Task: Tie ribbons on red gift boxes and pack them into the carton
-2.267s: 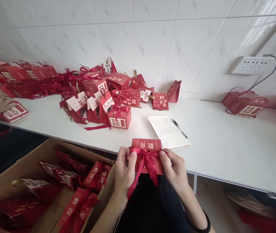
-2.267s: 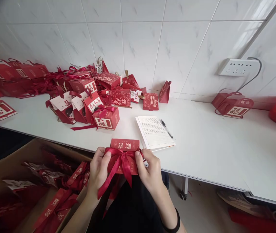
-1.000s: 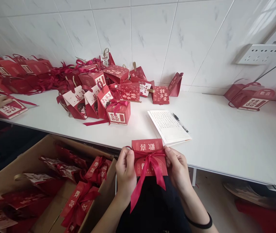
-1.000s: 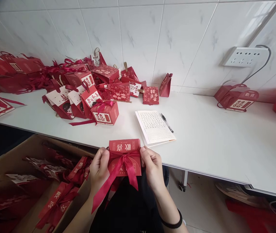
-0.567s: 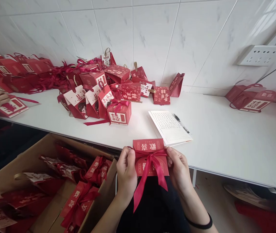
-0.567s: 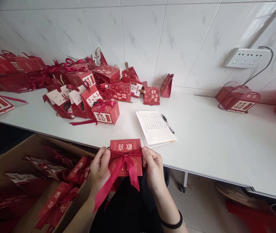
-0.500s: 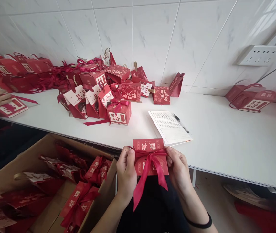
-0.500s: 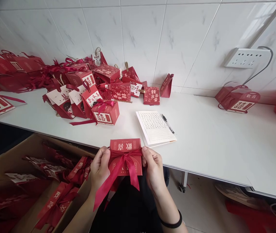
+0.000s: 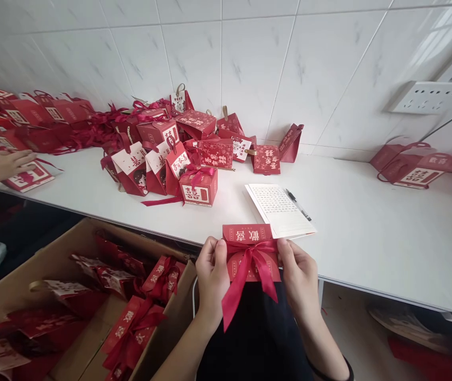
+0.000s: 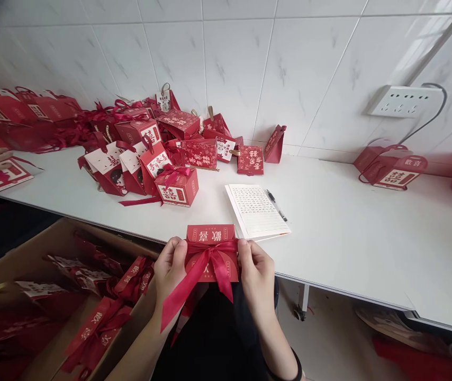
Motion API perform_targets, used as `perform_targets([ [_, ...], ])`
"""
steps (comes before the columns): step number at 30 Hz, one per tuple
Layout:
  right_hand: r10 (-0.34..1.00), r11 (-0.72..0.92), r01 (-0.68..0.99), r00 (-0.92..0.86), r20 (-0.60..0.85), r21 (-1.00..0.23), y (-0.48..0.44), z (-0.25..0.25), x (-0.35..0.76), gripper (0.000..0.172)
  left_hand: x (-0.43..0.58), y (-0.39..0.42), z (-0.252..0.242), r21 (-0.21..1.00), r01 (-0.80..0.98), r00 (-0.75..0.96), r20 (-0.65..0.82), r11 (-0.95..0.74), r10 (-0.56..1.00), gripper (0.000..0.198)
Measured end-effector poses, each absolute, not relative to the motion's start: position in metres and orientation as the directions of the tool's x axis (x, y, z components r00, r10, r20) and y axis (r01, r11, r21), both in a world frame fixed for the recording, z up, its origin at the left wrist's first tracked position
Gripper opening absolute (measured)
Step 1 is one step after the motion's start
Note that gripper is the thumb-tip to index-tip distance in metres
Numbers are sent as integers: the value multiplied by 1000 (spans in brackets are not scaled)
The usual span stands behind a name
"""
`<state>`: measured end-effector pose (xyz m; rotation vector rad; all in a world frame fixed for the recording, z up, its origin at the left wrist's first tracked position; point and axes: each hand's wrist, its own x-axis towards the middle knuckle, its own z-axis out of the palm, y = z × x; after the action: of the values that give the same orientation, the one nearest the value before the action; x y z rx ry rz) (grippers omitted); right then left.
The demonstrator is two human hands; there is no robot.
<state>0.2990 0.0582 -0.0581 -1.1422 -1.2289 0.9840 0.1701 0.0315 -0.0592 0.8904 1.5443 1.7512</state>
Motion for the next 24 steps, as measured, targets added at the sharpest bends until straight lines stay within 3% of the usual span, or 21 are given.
perform_targets([
  [2, 857, 424, 345, 146, 494, -837, 49, -53, 304, 26, 172, 35, -60, 992, -24, -597, 85, -124, 798, 39],
  [4, 682, 633, 529, -38, 730, -565, 41, -48, 305, 26, 173, 36, -59, 991, -28, -603, 86, -128, 793, 39],
  [6, 560, 773, 540, -332, 759, -333, 35, -46, 303, 33, 174, 37, -57, 991, -40, -594, 78, -126, 800, 39],
  [8, 489, 837, 495, -485, 725, -232, 33, -49, 300, 30, 173, 36, -54, 989, -54, -576, 83, -140, 813, 38],
  [11, 465, 852, 465, -463, 755, -240, 37, -57, 298, 17, 170, 36, -52, 989, -58, -537, 83, -135, 839, 37],
  [15, 436, 881, 392, -460, 774, -263, 41, -62, 302, 20, 162, 37, -55, 994, -36, -509, 67, -99, 858, 36],
  [18, 430, 889, 368, -464, 774, -273, 42, -61, 306, 24, 157, 36, -53, 984, -6, -464, 157, -180, 872, 23],
  [22, 438, 891, 352, -504, 744, -286, 44, -59, 308, 26, 152, 36, -42, 922, 243, -323, 371, -303, 871, 34],
  [24, 432, 897, 326, -506, 747, -298, 46, -60, 309, 30, 151, 38, -38, 890, 356, -214, 374, -285, 902, 24],
])
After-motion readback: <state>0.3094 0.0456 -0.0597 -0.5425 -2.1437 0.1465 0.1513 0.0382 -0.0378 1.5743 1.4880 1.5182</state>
